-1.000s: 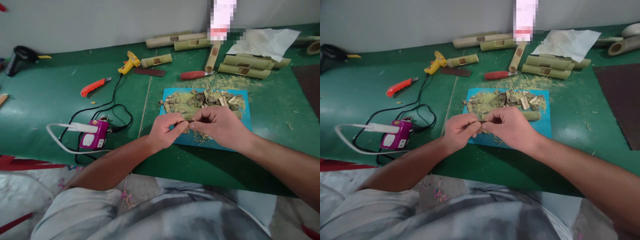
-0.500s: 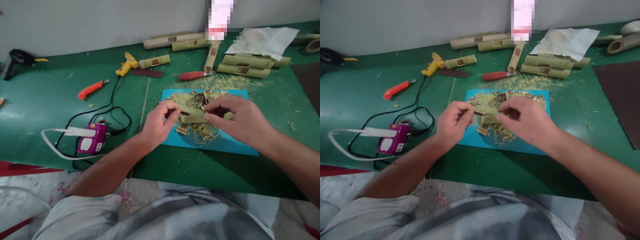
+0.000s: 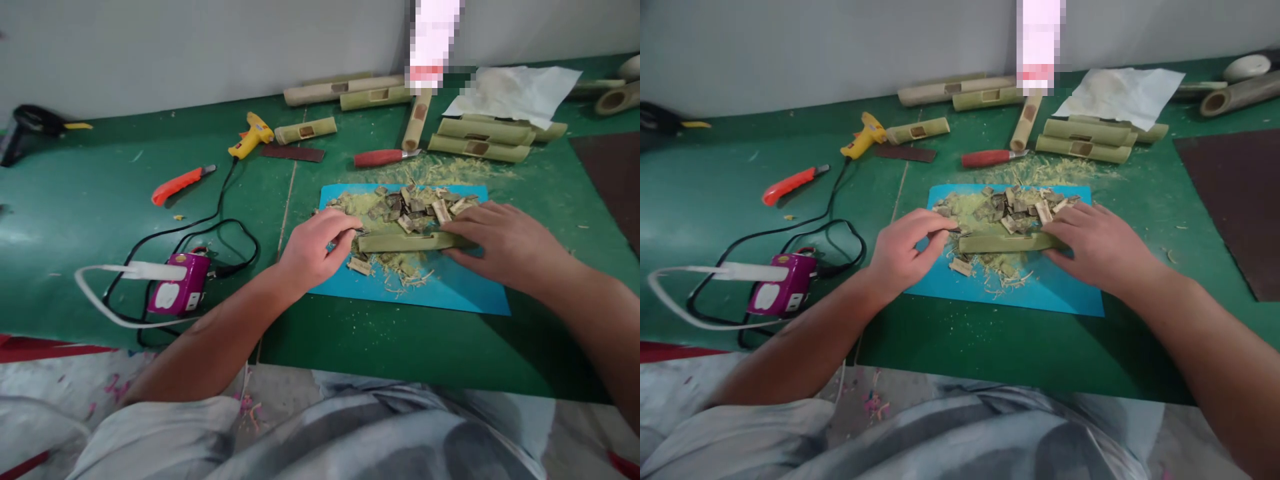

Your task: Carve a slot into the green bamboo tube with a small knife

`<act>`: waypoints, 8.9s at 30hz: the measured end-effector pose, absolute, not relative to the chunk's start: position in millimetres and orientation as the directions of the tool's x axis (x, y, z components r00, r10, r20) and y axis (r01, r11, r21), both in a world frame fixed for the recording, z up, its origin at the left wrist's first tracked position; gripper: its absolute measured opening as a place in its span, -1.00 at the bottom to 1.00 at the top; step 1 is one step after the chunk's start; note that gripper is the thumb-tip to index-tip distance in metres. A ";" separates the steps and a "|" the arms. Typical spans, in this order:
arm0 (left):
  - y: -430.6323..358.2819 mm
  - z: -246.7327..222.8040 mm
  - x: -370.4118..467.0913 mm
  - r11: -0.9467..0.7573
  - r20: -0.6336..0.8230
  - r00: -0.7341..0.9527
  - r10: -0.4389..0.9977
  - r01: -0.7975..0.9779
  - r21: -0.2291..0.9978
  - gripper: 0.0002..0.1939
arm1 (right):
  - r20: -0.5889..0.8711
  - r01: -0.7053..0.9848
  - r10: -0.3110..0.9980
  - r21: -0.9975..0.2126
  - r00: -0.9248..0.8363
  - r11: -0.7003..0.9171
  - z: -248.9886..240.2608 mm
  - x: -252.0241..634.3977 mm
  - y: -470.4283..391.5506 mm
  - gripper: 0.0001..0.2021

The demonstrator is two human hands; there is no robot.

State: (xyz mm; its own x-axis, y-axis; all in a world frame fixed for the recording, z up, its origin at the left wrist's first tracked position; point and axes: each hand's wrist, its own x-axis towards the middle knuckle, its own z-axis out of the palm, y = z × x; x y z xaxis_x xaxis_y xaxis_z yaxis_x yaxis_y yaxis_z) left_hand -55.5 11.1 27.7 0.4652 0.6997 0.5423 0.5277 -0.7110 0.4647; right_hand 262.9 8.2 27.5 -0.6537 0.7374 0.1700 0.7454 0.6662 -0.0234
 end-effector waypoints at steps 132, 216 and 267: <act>36.4 6.9 -54.4 -0.650 0.477 0.466 0.745 0.668 0.362 -0.82 | 0.252 0.833 0.801 0.034 -0.542 0.553 26.5 213.6 -40.9 -0.71; 36.1 -6.2 -39.3 -0.717 0.523 0.503 0.688 0.585 0.380 -0.80 | 0.367 0.812 0.755 0.003 -0.544 0.583 16.9 210.1 -40.1 -0.78; 23.8 -1.3 -29.2 -0.731 0.434 0.591 0.680 0.595 0.335 -0.71 | 0.325 0.793 0.750 -0.002 -0.576 0.610 18.0 208.0 -41.7 -0.79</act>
State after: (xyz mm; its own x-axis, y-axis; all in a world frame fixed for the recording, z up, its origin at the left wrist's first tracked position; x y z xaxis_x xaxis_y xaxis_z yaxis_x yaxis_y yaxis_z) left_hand -29.2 23.8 -1.3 0.5909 0.6800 0.4341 0.5945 -0.7307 0.3355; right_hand 208.0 -41.7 18.0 -0.5760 0.7499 0.3253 0.7926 0.6098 -0.0023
